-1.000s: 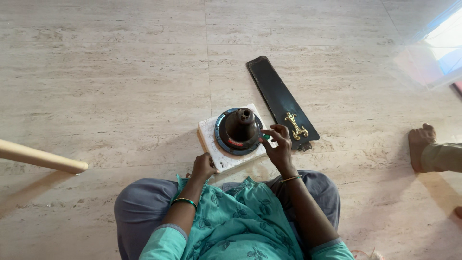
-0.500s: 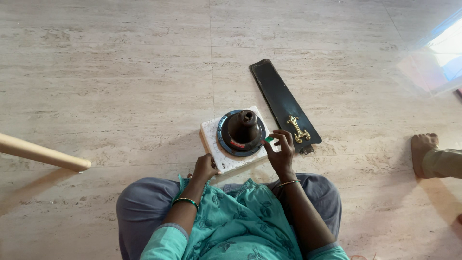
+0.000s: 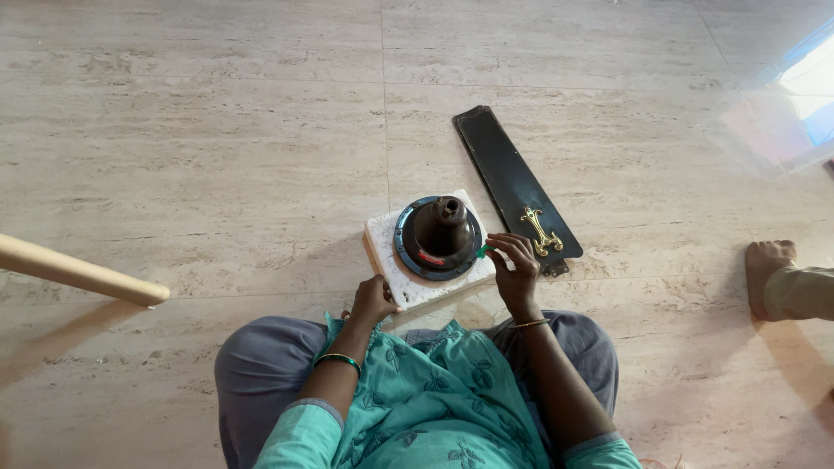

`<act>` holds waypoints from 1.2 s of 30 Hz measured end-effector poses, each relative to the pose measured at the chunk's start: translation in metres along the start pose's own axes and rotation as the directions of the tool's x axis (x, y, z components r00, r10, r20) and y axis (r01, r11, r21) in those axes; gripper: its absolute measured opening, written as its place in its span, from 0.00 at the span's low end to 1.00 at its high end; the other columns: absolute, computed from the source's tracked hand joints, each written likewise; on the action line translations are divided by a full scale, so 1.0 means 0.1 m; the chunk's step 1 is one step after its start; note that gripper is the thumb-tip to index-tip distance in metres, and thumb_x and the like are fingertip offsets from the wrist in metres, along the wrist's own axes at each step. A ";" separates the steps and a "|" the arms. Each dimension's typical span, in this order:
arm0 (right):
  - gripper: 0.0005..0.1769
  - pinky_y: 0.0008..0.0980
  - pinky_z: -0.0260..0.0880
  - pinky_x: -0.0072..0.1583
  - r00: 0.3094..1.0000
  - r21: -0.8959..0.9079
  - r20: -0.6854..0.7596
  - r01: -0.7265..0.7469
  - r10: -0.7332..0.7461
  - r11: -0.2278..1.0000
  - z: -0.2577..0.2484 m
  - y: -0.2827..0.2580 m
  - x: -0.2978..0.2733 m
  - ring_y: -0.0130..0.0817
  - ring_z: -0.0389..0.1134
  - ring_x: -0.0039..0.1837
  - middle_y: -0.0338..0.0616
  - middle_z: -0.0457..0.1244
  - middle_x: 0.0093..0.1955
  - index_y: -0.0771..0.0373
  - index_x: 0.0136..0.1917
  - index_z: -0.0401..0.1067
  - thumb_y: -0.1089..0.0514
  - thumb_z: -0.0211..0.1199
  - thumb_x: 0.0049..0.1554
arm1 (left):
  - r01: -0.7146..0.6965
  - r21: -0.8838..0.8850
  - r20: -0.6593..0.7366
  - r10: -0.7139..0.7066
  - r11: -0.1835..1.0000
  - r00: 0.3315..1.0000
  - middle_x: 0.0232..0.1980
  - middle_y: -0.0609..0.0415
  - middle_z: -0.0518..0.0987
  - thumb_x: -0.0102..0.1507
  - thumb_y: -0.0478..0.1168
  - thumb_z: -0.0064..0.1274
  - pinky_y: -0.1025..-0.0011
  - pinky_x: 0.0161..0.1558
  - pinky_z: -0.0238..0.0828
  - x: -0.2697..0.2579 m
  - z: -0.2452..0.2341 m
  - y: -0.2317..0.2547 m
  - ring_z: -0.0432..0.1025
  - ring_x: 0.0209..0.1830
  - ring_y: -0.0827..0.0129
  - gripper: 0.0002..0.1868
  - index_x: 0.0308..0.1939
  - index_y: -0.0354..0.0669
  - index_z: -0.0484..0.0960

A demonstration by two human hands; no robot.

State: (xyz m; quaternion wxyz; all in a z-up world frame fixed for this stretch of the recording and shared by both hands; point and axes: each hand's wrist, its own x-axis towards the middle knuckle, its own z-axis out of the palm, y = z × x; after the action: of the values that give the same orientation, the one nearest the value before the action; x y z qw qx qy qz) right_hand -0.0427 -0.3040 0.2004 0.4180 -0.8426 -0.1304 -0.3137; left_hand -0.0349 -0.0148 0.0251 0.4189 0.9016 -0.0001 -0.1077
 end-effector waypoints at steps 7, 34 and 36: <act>0.15 0.29 0.78 0.56 0.996 0.153 0.004 -0.089 0.089 0.984 -0.06 0.14 -0.19 0.30 0.70 0.61 0.47 0.65 0.63 0.62 0.55 0.77 0.70 0.71 0.55 | -0.011 0.001 -0.013 0.011 1.000 1.000 0.37 0.45 0.85 0.39 0.41 0.78 0.62 0.44 0.78 0.03 0.08 -0.08 0.81 0.40 0.54 0.31 0.40 0.35 0.80; 0.15 0.31 0.76 0.52 0.999 -0.015 -0.003 0.038 -0.038 0.999 0.01 -0.14 0.03 0.41 0.72 0.57 0.45 0.71 0.58 0.61 0.56 0.78 0.72 0.66 0.57 | -0.307 -0.700 0.299 0.655 0.645 0.694 0.63 0.46 0.81 0.62 0.49 0.54 0.53 0.63 0.77 -2.32 -1.36 2.77 0.77 0.62 0.57 0.23 0.59 0.44 0.78; 0.14 0.31 0.75 0.50 0.999 -0.008 0.023 0.022 -0.022 1.000 -0.01 -0.18 0.03 0.41 0.71 0.56 0.44 0.71 0.57 0.62 0.55 0.78 0.70 0.68 0.56 | -0.338 -0.678 0.258 0.642 0.653 0.722 0.63 0.46 0.81 0.63 0.47 0.53 0.54 0.64 0.77 -2.36 -1.39 2.86 0.77 0.63 0.58 0.22 0.59 0.44 0.78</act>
State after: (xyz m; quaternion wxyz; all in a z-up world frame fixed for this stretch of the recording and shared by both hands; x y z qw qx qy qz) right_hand -0.0497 -0.2933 0.2138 0.4096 -0.8463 -0.1434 -0.3089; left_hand -0.2126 -0.0744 0.3735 0.6750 0.6332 -0.3222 -0.1990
